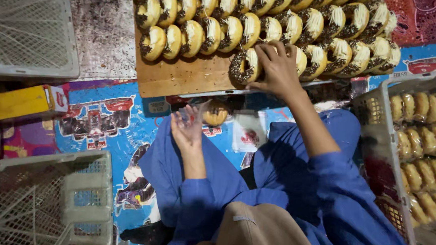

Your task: The person sits on the floor and repeatedly picks up donuts from a tray, places them into small plastic bags, and sets the packaged donuts aside. The person handles the donuts and bags by hand throughout the process.

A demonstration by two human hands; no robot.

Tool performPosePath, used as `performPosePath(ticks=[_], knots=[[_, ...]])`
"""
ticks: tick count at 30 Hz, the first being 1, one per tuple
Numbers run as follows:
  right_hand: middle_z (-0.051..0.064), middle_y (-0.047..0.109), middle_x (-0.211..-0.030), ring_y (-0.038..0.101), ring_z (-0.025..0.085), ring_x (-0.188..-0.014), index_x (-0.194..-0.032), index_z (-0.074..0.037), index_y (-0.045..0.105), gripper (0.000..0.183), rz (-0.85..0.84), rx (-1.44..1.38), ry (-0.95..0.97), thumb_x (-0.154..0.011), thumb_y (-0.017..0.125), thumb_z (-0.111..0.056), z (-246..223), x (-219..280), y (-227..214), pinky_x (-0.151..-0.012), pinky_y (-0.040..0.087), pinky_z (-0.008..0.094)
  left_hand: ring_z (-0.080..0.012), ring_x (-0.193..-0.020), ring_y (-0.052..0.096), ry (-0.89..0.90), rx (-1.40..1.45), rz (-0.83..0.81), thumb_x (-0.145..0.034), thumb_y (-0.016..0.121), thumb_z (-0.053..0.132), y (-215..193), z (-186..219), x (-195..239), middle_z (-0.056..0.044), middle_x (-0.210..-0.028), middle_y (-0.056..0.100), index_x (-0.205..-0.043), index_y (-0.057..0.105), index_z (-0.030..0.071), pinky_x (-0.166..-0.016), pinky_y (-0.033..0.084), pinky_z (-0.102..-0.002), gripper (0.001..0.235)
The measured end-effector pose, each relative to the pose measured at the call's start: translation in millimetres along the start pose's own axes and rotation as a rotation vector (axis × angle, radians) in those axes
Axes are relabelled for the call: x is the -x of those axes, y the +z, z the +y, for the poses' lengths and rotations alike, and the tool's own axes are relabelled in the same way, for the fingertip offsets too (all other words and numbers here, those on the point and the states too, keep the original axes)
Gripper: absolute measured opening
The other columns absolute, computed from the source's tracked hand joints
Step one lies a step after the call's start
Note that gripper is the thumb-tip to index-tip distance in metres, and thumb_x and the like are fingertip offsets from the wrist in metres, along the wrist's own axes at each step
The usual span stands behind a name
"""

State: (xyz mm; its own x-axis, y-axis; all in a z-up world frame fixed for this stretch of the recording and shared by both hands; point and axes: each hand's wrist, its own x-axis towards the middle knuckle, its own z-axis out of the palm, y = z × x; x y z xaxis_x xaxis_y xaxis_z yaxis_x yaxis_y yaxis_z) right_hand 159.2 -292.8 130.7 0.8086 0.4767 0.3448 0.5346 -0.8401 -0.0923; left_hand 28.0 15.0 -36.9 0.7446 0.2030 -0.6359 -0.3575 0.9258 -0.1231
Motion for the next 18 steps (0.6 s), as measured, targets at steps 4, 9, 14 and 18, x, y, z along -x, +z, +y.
performPosePath(ticks=[4,9,14,18], knots=[[0.011,0.061,-0.126,0.049,0.032,-0.126,-0.13,-0.006,0.067,0.094,-0.01,0.029,-0.022,-0.058,0.087,-0.064,1,-12,1,-0.104,0.034,0.052,-0.0416,-0.118,0.064,-0.135,0.019,-0.054,-0.09,0.076,0.03,7,-1,4,-0.028,-0.121,0.068,-0.094,0.071,0.002,-0.107,0.048,-0.059,0.029],[0.011,0.059,-0.118,0.049,0.032,-0.12,-0.12,-0.009,0.068,0.082,0.186,-0.343,0.139,-0.06,0.088,-0.062,-70,38,-50,-0.099,0.034,0.049,-0.0434,-0.117,0.065,-0.124,0.101,-0.056,-0.092,0.072,0.033,11,-19,9,-0.03,-0.12,0.068,-0.09,0.07,-0.001,-0.105,0.047,-0.062,0.035],[0.006,0.065,-0.114,0.053,0.03,-0.113,-0.113,-0.011,0.071,0.067,0.23,-0.444,0.245,-0.055,0.089,-0.041,-142,90,-85,-0.098,0.034,0.048,-0.0432,-0.121,0.064,-0.013,-0.097,-0.246,-0.099,0.063,0.036,9,-66,46,-0.025,-0.121,0.067,-0.105,0.064,0.003,-0.109,0.047,-0.062,0.034],[0.005,0.065,-0.114,0.054,0.03,-0.111,-0.113,-0.009,0.071,0.065,0.276,-0.408,0.274,-0.057,0.089,-0.036,-162,82,-93,-0.098,0.035,0.049,-0.0402,-0.129,0.056,0.079,-0.309,-0.392,-0.104,0.053,0.042,21,-106,105,-0.021,-0.135,0.063,-0.133,0.058,0.002,-0.114,0.042,-0.056,0.05]])
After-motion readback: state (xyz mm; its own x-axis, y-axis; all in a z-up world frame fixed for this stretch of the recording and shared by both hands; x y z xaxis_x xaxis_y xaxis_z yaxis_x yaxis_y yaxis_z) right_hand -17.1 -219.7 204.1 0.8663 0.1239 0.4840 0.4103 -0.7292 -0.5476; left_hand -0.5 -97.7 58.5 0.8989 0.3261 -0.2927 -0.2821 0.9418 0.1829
